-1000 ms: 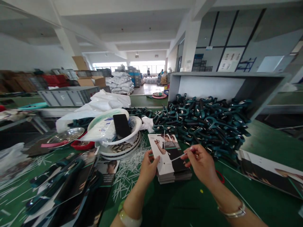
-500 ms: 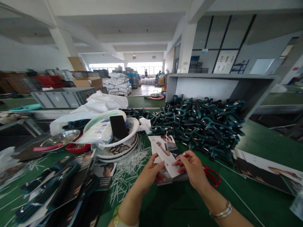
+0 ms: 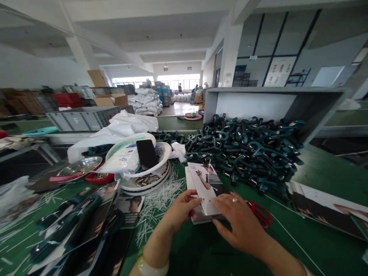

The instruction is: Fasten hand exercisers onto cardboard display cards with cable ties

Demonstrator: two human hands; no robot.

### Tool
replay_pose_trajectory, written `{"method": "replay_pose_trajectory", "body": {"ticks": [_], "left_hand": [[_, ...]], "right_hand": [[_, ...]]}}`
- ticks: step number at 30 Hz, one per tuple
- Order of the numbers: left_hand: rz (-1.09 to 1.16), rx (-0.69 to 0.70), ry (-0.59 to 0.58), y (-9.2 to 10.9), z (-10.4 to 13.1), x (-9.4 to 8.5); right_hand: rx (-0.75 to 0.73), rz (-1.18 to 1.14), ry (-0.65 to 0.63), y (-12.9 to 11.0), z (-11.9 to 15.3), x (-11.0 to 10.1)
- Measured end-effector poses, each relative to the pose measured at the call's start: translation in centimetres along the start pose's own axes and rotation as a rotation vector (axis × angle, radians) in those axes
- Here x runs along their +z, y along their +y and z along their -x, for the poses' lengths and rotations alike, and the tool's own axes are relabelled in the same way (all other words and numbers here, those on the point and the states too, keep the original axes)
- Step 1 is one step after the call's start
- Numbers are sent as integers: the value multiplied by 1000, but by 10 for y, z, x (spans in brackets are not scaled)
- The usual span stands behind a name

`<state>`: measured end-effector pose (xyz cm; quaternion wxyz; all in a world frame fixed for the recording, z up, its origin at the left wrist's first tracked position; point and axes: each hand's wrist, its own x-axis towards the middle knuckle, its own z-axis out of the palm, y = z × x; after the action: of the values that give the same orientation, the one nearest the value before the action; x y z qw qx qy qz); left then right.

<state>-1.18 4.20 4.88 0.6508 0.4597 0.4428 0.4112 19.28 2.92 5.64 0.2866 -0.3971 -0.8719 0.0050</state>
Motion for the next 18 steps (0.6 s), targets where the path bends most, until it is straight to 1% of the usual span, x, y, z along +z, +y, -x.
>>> {"method": "replay_pose_trajectory", "body": {"ticks": [2,4,5,7,9,10,12,14,16,18], "left_hand": [[-25,7,-38,4,3,1],[-85,28,-60,10,7,-1],[-136,43,-54,13,9,-3],[-250,84,0,18,12,-7],[-283,147,68,21,11,-8],[-247,180,85,20,9,-5],[-94,251,107,17,0,4],[53,316,134,11,-11,18],[140,378,152,7,-21,34],[217,417,131,6,-27,46]], "right_hand": [[-76,113,20,-5,0,6],[-95,174,116,-5,0,14],[-104,187,170,-2,0,17],[-117,181,268,5,-1,18],[-104,153,340,12,-2,14],[-88,134,362,14,-2,10],[-54,90,377,15,-4,4],[-39,46,378,12,-6,-1],[-21,-1,378,8,-8,-3],[21,-54,382,6,-9,-4]]}}
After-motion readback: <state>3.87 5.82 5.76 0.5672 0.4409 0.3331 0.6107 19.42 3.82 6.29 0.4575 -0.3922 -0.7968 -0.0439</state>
